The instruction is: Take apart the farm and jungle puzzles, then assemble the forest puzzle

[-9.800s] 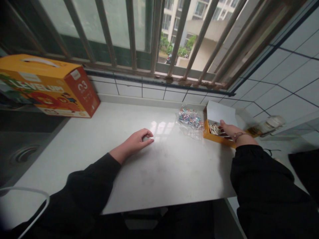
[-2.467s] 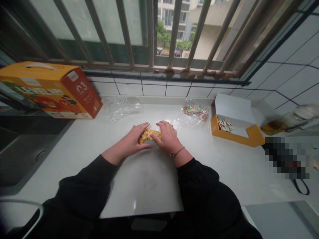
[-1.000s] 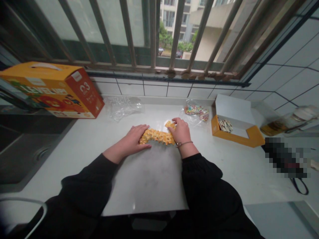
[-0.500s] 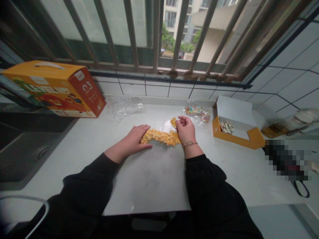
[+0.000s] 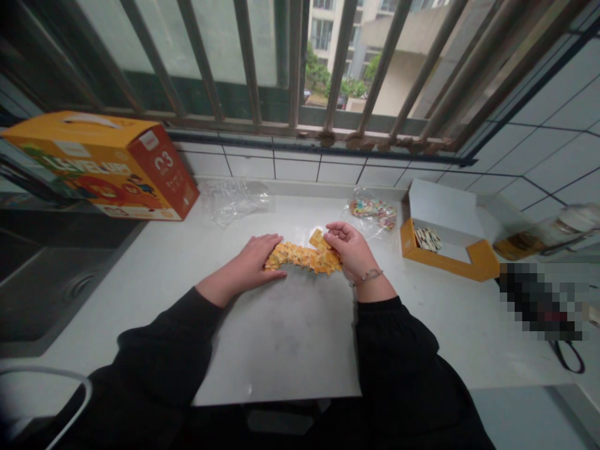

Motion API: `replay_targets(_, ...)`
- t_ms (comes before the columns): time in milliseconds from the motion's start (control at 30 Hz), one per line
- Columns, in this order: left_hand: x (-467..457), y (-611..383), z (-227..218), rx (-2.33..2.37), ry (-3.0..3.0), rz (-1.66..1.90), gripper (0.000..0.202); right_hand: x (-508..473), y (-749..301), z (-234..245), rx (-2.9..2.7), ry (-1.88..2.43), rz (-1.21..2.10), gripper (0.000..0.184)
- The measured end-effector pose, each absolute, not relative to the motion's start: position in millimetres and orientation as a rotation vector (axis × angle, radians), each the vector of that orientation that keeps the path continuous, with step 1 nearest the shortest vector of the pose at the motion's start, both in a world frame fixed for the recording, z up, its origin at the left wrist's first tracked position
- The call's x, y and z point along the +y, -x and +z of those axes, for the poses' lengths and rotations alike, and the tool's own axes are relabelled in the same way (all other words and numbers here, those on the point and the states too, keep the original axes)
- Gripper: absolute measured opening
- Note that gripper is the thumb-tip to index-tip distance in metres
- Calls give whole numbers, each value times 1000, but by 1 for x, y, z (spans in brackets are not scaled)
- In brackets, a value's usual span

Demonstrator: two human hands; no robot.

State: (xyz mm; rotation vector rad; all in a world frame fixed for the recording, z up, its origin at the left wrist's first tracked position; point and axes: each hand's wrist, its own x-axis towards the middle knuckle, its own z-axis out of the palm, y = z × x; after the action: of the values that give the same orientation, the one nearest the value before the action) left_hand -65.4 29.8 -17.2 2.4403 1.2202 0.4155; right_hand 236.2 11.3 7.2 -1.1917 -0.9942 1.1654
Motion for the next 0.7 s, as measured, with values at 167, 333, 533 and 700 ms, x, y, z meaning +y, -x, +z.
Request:
replay_targets(167,30,67,-16,1206,-2415,433,101,12,-263,7,-945,1268,1161,52)
replay_targets(333,32,68,-16,1165,-2396,418,119,14,-287,-2,-1358,1754,806,29)
replay_targets(533,30,69,-17,1088,-2407,472,111,3,-264,-6,-1883,1874,253,17)
replay_targets(700,25,63,-17,1010,-2431,540,78,-21,-237,-5,-2014,1876,188,22)
